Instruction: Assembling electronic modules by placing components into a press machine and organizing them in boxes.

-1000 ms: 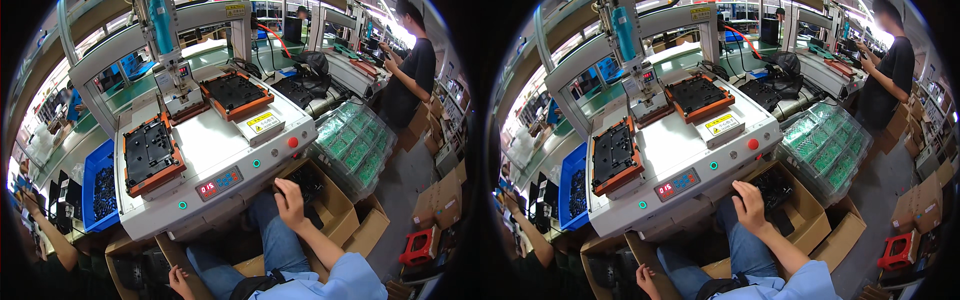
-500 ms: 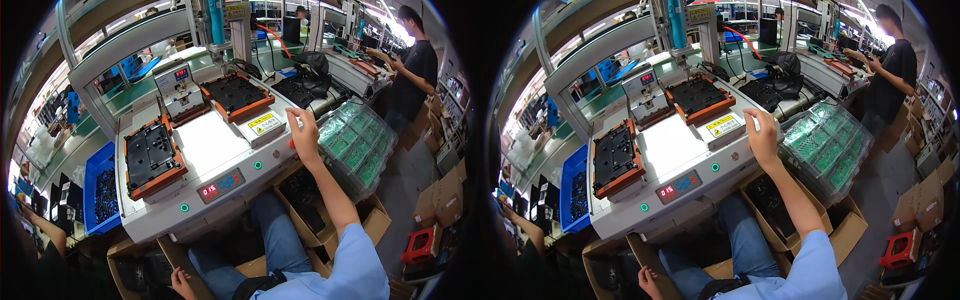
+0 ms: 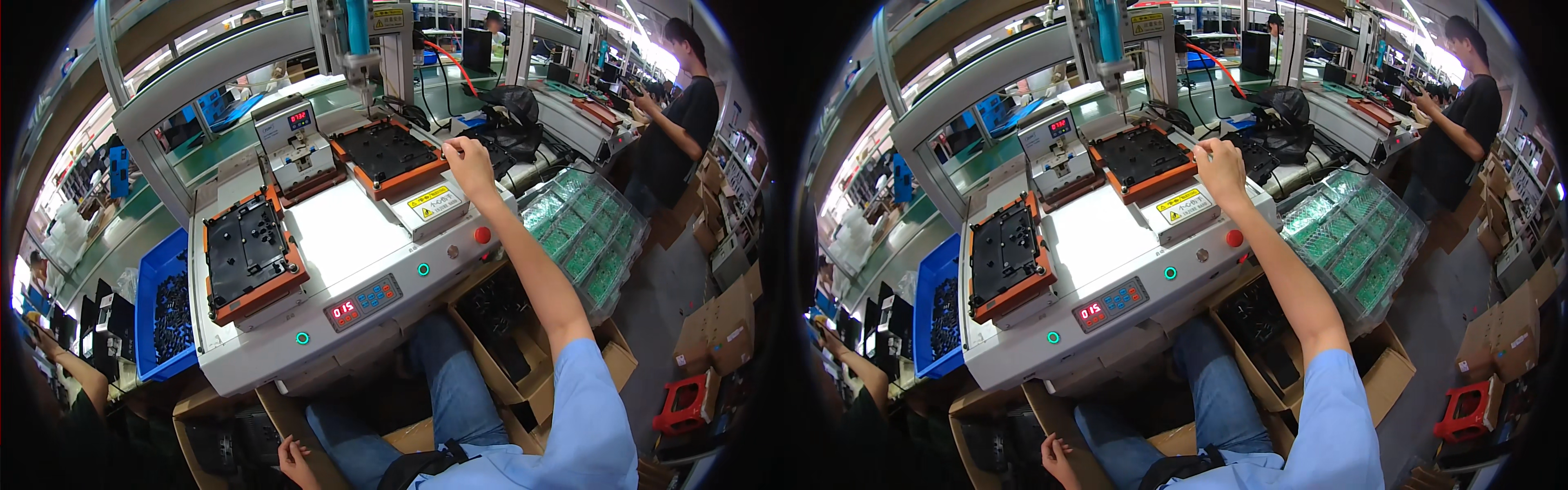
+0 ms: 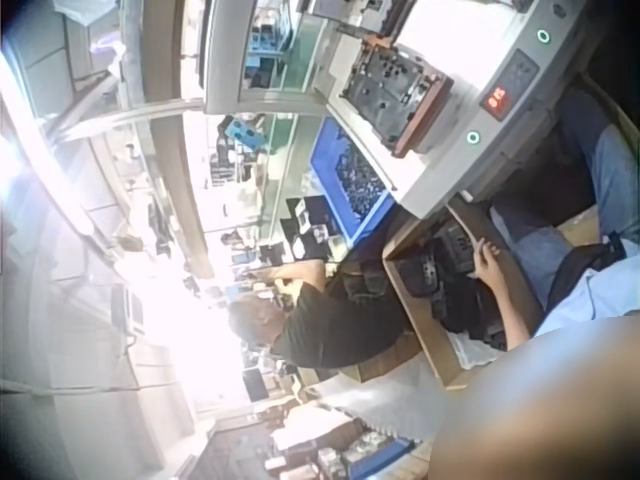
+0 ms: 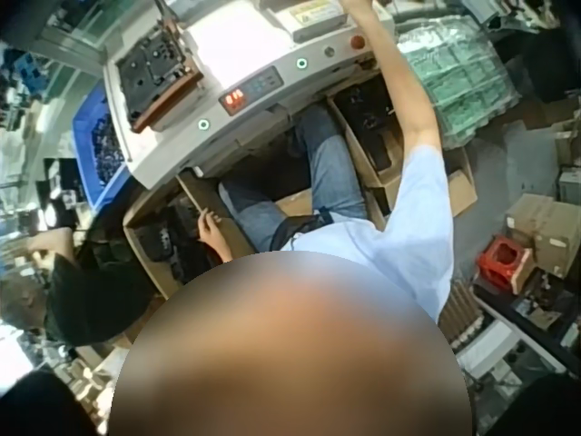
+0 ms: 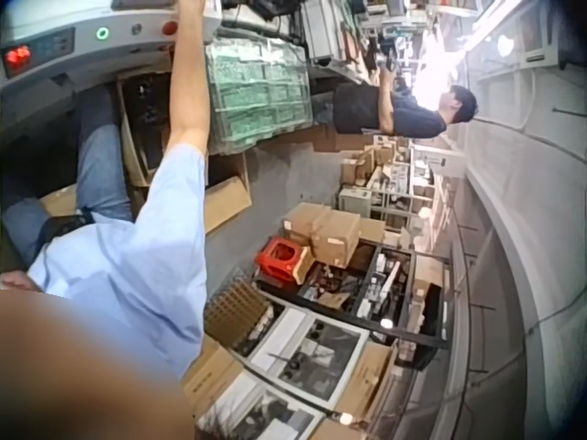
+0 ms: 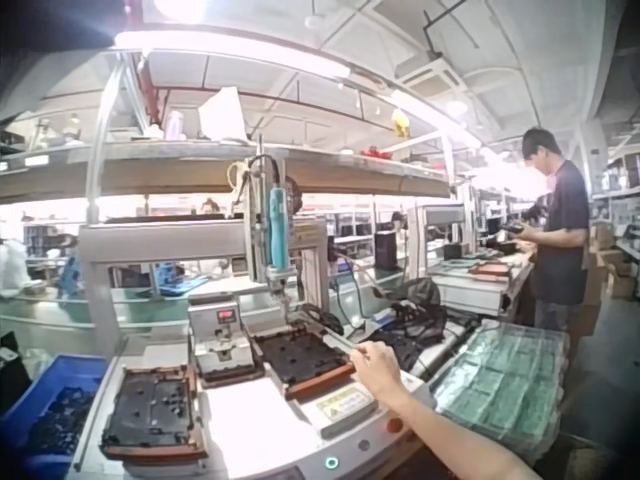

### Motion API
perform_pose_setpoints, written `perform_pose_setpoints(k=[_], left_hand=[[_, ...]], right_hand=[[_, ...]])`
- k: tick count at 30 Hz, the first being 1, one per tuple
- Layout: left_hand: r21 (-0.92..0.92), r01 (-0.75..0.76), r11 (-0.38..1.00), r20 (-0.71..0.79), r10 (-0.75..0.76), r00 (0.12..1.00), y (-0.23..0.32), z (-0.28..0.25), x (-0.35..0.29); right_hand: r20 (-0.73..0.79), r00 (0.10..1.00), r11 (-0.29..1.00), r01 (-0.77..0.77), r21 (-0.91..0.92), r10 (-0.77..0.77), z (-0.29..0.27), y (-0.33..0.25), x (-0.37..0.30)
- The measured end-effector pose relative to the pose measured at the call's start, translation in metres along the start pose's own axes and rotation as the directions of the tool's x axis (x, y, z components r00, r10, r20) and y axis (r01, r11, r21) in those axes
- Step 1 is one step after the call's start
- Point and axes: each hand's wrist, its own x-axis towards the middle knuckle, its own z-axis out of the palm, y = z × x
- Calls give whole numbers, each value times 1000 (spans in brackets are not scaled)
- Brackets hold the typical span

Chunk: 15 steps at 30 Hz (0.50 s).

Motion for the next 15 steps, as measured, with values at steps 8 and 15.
perform_pose_setpoints(k=[8, 15], left_hand=[[21, -11, 1000, 11, 10, 1000, 8, 5, 1], [21, 22, 1000, 22, -22, 1000, 10, 3, -2]], right_hand=[[25, 1000, 998, 3, 70, -5, 8, 8, 4], [61, 998, 999, -21, 26, 19, 10, 5, 7]])
